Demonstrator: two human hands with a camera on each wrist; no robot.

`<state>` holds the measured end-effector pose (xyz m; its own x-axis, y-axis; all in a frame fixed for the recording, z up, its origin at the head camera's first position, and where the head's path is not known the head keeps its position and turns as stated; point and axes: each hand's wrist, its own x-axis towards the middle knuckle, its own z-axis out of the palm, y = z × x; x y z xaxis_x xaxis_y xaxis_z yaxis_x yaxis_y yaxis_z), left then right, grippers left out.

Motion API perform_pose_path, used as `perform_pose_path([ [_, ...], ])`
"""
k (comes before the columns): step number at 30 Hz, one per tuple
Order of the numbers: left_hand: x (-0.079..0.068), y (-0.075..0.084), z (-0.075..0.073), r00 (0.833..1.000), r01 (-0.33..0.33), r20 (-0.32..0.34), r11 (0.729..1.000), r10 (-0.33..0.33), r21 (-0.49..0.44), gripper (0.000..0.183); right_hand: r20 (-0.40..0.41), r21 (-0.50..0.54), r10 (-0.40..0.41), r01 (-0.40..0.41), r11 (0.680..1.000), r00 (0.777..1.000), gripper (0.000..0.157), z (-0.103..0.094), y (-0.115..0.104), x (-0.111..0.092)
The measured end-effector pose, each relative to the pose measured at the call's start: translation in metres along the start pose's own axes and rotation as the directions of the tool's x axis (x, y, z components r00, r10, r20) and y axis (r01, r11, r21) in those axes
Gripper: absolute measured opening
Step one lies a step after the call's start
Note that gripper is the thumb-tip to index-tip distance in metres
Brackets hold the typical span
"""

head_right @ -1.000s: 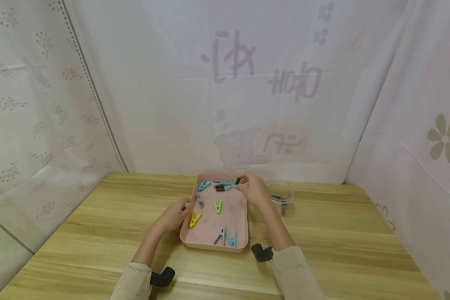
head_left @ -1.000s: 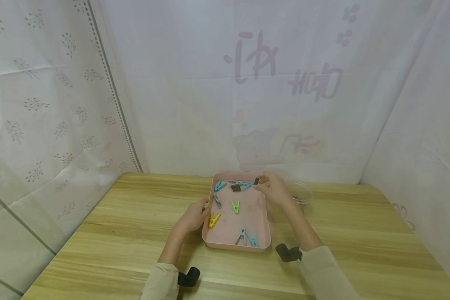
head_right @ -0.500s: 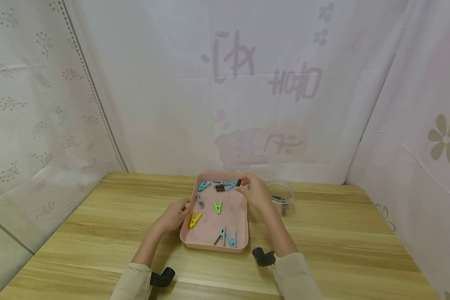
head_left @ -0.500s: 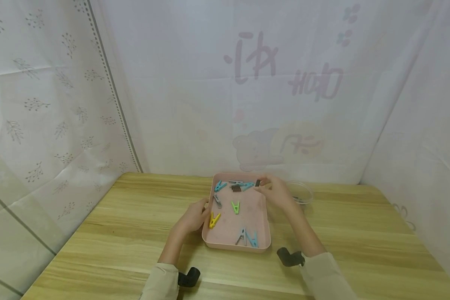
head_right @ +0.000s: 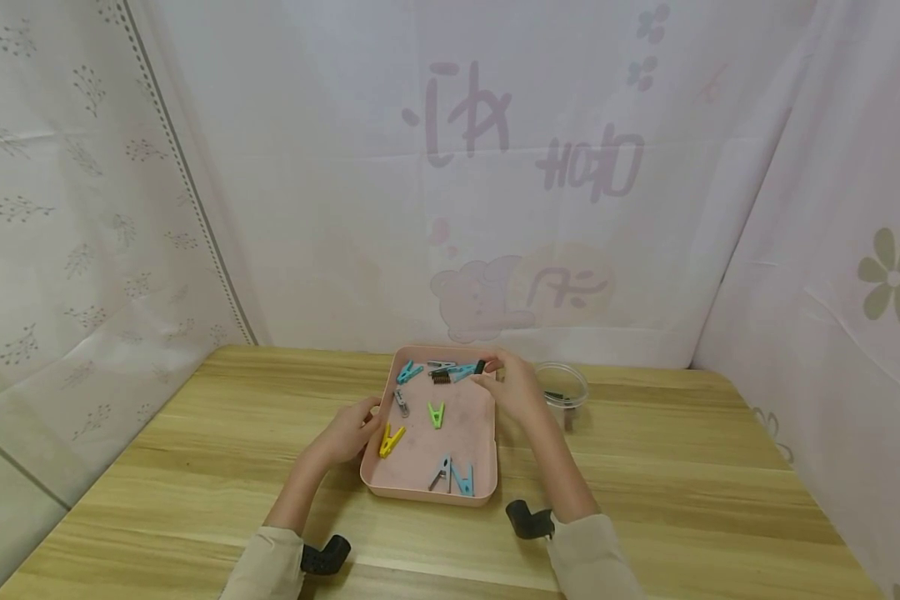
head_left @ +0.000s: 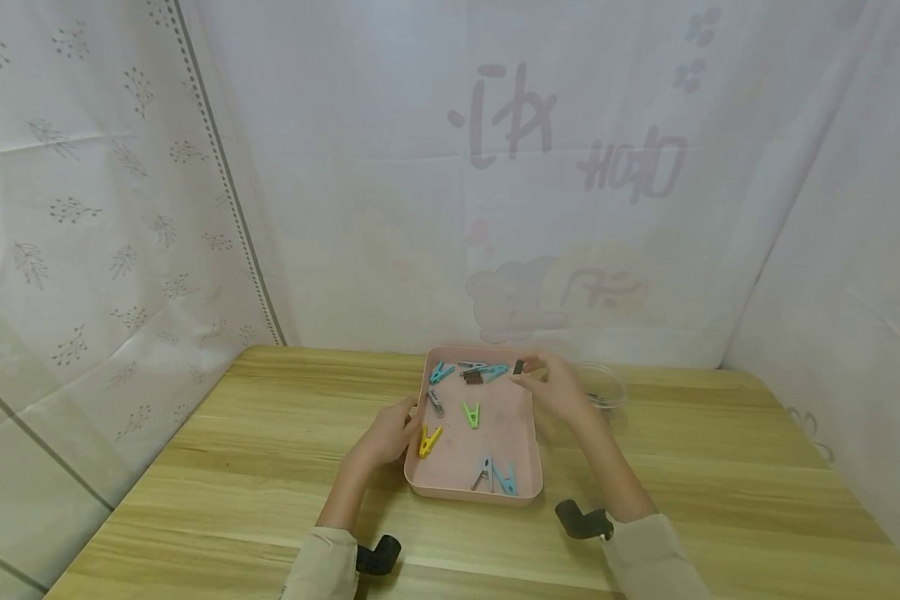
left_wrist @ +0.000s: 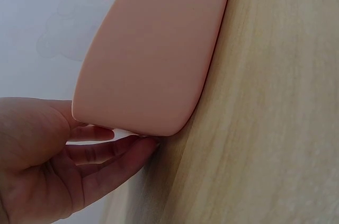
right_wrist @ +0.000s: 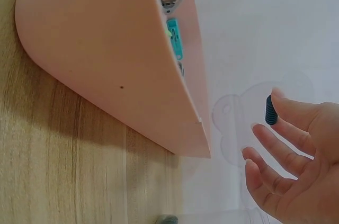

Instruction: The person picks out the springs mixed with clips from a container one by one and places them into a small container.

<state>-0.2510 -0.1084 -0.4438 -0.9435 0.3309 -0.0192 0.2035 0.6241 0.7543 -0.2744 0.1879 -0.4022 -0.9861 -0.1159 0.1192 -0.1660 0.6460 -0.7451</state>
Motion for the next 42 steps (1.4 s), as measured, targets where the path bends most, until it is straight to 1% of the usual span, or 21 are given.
perform_pose_path([
  [10,-0.001,0.0,0.001,1.0,-0.003,-0.006,1.0,0.003,0.004,0.04,0.005,0.041,-0.002,0.002,0.999,1.0,0.046,-0.001,0.001,-0.004],
  [19,0.0,-0.002,0.001,1.0,-0.009,-0.014,1.0,0.009,0.014,0.04,-0.013,0.06,-0.003,0.004,0.998,1.0,0.042,0.0,0.004,-0.006],
  [27,0.001,-0.003,0.002,1.0,-0.015,-0.011,1.0,0.015,0.022,0.038,-0.021,0.076,0.01,-0.008,0.997,1.0,0.046,-0.001,0.006,-0.008],
  [35,0.001,-0.003,0.001,1.0,-0.022,-0.019,0.999,0.023,0.038,0.039,-0.031,0.058,-0.016,0.018,0.998,0.999,0.046,-0.003,0.008,-0.012],
  [42,0.001,-0.004,0.001,1.0,-0.009,-0.018,0.999,0.01,0.034,0.038,-0.017,0.076,-0.02,0.021,0.997,1.0,0.046,-0.004,0.008,-0.014],
])
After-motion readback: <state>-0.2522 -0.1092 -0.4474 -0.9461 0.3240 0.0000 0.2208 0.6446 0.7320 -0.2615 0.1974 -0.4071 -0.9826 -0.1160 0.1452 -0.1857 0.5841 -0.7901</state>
